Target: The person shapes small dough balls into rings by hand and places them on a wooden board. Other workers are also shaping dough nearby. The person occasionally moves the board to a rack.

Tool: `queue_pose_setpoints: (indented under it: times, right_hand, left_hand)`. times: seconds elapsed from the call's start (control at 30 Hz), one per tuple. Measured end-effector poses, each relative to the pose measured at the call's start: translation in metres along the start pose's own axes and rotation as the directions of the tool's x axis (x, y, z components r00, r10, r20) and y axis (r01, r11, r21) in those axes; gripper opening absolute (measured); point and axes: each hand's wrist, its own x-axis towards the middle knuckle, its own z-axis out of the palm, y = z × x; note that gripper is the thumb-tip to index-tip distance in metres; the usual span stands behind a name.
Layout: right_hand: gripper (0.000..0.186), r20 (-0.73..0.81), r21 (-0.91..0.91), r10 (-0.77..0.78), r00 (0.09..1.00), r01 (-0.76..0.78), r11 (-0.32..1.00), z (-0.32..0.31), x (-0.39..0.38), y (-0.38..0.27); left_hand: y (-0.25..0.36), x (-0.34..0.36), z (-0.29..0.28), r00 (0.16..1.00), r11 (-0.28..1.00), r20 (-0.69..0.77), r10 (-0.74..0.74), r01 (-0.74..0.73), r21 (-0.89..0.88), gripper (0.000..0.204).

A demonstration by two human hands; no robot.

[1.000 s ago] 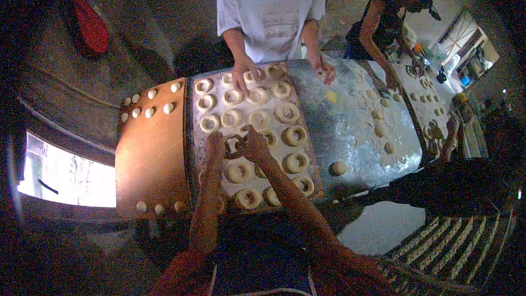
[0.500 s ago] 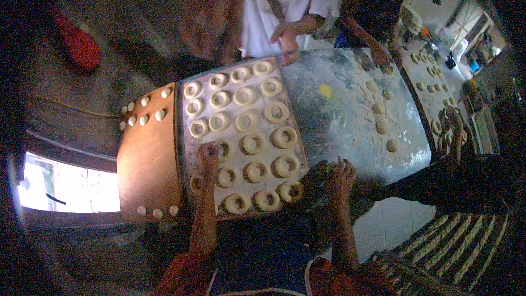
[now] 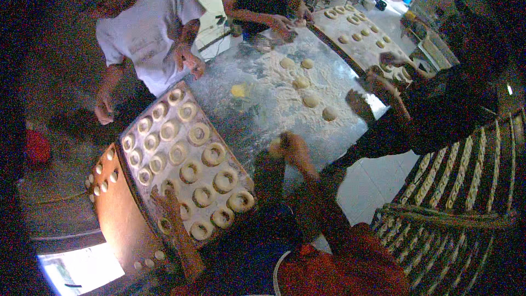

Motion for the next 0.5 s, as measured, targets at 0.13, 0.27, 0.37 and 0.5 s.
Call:
queue_pose_setpoints:
  times: [0.13, 0.27, 0.37, 0.5]
  right_hand:
    - [0.038, -0.071, -0.118, 0.017, 0.997, -0.026, 0.993, -0.033, 0.083, 0.041]
    - [0.032, -0.22, -0.521, -0.122, 0.968, -0.011, 0.854, -0.034, 0.118, 0.063]
    - [0.039, -0.107, -0.561, -0.063, 0.992, -0.008, 0.828, -0.039, 0.117, 0.057]
    - [0.027, -0.029, -0.022, 0.036, 0.999, -0.036, 0.999, -0.035, 0.078, 0.02]
  left_hand:
    - [0.015, -0.002, 0.004, 0.999, 0.992, -0.037, 0.032, -0.036, -0.121, 0.058]
    - [0.038, -0.001, 0.017, 0.989, 0.977, -0.037, 0.144, -0.148, -0.153, 0.055]
    - [0.071, -0.016, 0.035, 0.986, 0.903, -0.004, 0.168, -0.156, -0.4, 0.046]
    - [0.148, -0.065, 0.048, 0.872, 0.773, 0.398, 0.284, 0.036, -0.633, 0.034]
